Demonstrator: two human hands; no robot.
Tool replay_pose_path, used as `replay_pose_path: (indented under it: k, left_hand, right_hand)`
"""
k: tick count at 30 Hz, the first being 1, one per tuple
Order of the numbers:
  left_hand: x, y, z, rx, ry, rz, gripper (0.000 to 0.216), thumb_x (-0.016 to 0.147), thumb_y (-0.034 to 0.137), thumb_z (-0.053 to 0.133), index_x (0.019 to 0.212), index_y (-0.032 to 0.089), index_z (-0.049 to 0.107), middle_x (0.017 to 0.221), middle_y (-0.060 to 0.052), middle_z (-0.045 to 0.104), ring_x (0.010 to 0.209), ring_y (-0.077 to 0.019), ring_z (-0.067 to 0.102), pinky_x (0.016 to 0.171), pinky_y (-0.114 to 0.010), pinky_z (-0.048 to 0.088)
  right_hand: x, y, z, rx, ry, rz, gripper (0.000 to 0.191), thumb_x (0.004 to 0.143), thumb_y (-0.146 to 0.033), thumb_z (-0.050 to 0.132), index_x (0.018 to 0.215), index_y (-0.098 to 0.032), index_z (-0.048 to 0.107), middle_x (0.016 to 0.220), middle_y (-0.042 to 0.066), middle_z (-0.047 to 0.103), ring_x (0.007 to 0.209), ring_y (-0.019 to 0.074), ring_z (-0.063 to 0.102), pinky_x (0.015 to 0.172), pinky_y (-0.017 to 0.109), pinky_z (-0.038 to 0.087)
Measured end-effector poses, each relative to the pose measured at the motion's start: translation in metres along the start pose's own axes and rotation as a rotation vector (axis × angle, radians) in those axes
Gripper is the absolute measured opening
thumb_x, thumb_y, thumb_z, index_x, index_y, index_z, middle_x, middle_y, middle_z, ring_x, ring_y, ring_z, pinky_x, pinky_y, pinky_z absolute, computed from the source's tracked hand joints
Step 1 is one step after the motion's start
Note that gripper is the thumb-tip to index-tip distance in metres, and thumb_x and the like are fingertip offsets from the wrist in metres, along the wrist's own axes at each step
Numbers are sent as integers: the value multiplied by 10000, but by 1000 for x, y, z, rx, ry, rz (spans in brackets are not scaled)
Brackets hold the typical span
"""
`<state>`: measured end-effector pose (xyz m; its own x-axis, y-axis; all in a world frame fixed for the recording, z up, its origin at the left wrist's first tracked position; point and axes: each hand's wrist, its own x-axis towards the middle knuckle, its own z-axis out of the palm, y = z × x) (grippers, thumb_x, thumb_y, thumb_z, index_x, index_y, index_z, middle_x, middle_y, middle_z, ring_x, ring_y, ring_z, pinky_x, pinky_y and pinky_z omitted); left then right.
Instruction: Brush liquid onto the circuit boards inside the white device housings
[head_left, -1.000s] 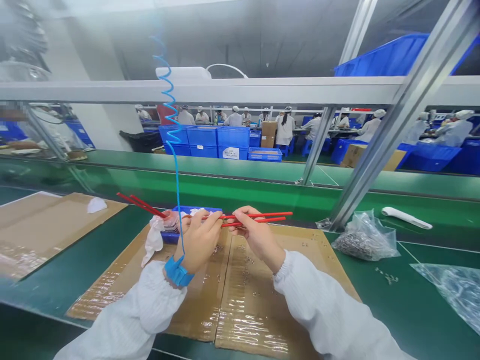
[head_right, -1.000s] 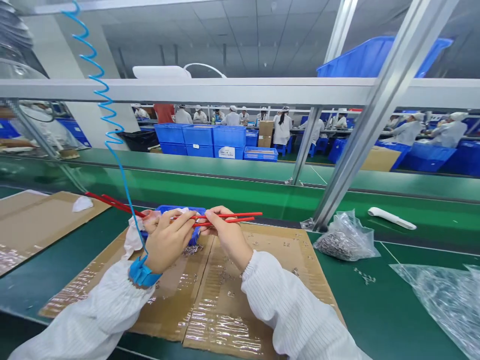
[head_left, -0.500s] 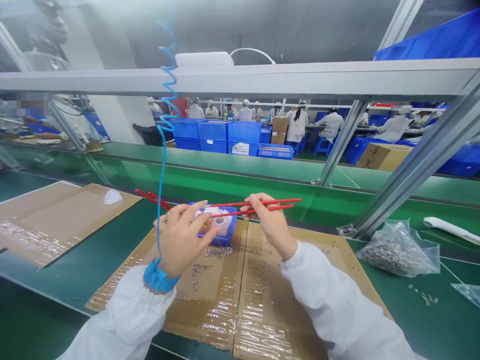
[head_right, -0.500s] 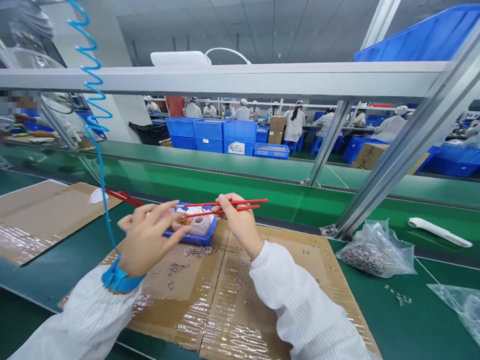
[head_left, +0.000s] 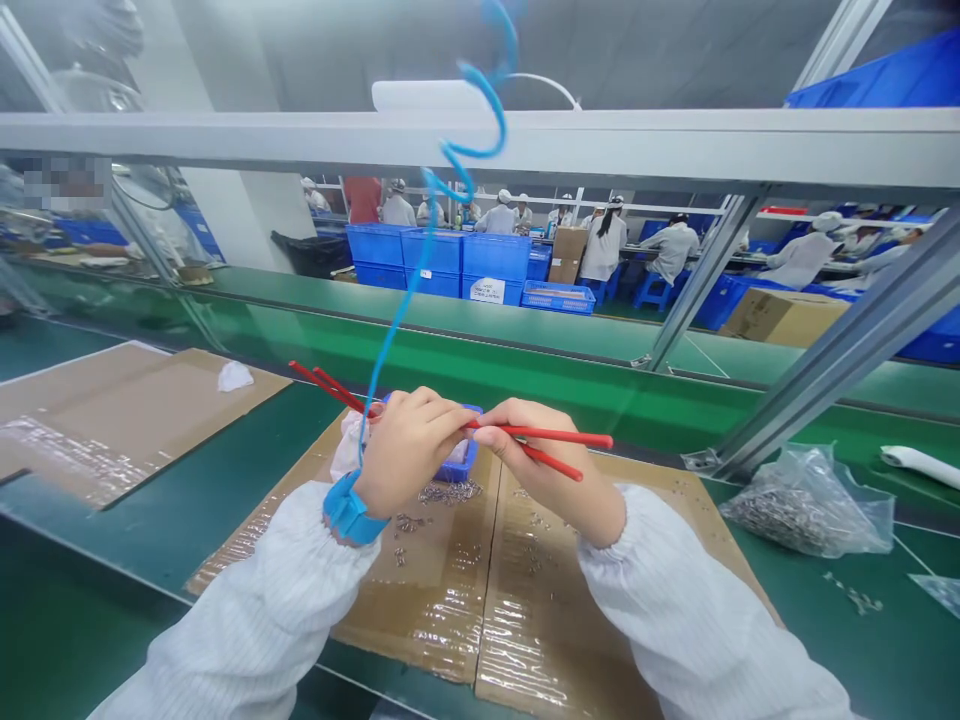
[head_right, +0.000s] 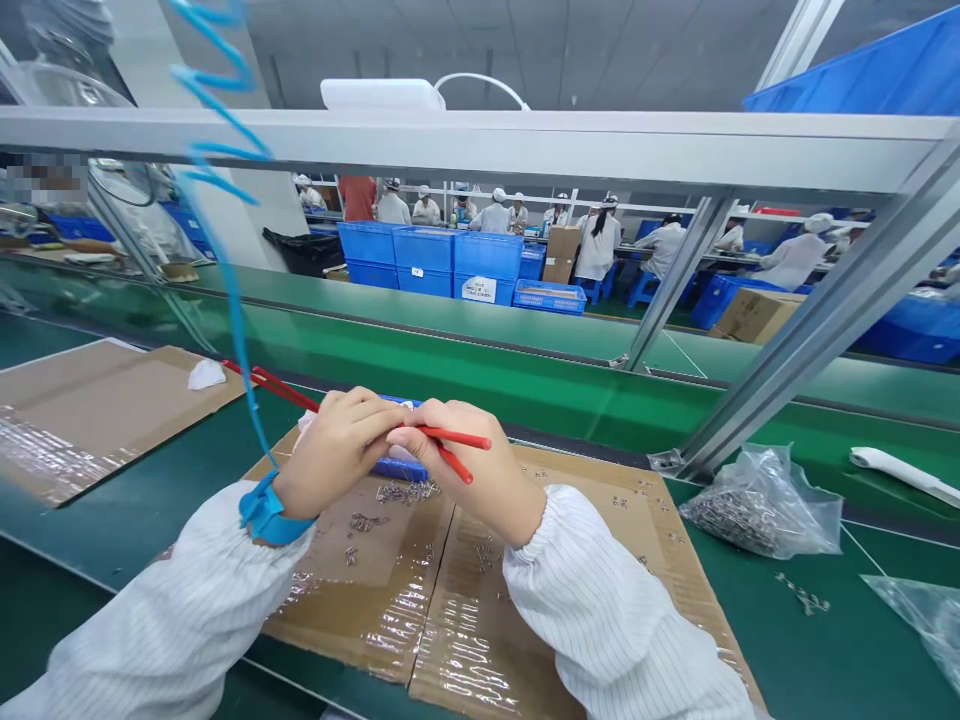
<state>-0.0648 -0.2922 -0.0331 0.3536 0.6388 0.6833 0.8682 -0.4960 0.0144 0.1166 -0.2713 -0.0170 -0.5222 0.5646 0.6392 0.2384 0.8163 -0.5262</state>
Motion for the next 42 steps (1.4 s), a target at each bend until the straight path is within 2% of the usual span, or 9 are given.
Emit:
replay_pose_path:
  k: [3, 6, 10, 13, 17, 23, 35, 38, 42]
  left_hand:
    - [1, -8, 1, -68, -3, -79, 261, 918, 286, 475, 893, 229, 729, 876, -13, 733, 816, -201, 578, 716, -363, 397]
    - [-3, -21, -3, -128, 51, -267, 223, 875, 283, 525, 870, 238, 742, 814, -23, 721, 817, -200, 587, 735, -345, 436]
    - [-12, -36, -7, -259, 154, -519, 203, 825, 324, 582, 928, 244, 737, 887, -24, 706, 862, -194, 618, 768, -313, 474]
    - [-17, -38, -8, -318, 177, -591, 226, 819, 338, 582, 947, 231, 734, 959, -36, 701, 867, -195, 632, 823, -317, 472]
    - [-19, -37, -9, -342, 159, -647, 279, 835, 387, 560, 996, 228, 724, 969, -45, 692, 854, -196, 632, 808, -317, 468]
    - [-22, -37, -10, -370, 175, -696, 317, 839, 450, 558, 1013, 239, 717, 1009, -35, 690, 891, -199, 633, 800, -303, 459]
    - [-17, -34, -12, -406, 226, -689, 243, 809, 378, 611, 961, 229, 729, 932, -28, 710, 805, -190, 632, 738, -308, 462]
    - [-16, -34, -12, -398, 232, -685, 226, 802, 371, 622, 945, 232, 728, 916, -23, 710, 804, -189, 630, 729, -308, 458]
    - [-14, -27, -14, -445, 183, -610, 251, 824, 404, 592, 908, 209, 726, 908, -38, 697, 824, -192, 630, 745, -314, 464]
  right_hand:
    - [-2, 2, -2, -11, 30, 3, 151, 898, -369, 574, 923, -225, 612, 818, 10, 666, 714, 139, 608, 635, 257, 467]
    - [-5, 6, -7, 46, 114, 77, 189, 871, -380, 609, 968, -223, 566, 766, 3, 657, 659, 133, 613, 584, 244, 477]
    - [-5, 11, -11, 248, 273, 221, 234, 880, -433, 571, 886, -203, 525, 679, 1, 641, 571, 124, 608, 497, 224, 494]
    - [1, 14, -12, 383, 285, 316, 280, 856, -470, 586, 845, -201, 509, 639, -4, 645, 513, 113, 597, 432, 195, 493]
    - [10, 25, -11, 522, 331, 416, 321, 808, -489, 634, 818, -205, 484, 596, -15, 642, 467, 105, 580, 391, 170, 470]
    - [15, 58, -15, 741, 568, 564, 408, 706, -488, 714, 770, -204, 429, 525, -27, 609, 380, 80, 501, 325, 138, 355]
    - [7, 69, -26, 827, 649, 720, 399, 690, -441, 746, 728, -201, 429, 510, -24, 580, 371, 54, 436, 302, 122, 302]
    - [5, 71, -27, 813, 660, 704, 389, 694, -439, 740, 740, -199, 437, 512, -25, 581, 371, 56, 443, 302, 120, 303]
    - [5, 59, -26, 714, 631, 590, 387, 715, -482, 711, 764, -205, 446, 508, -34, 582, 358, 69, 461, 292, 126, 298]
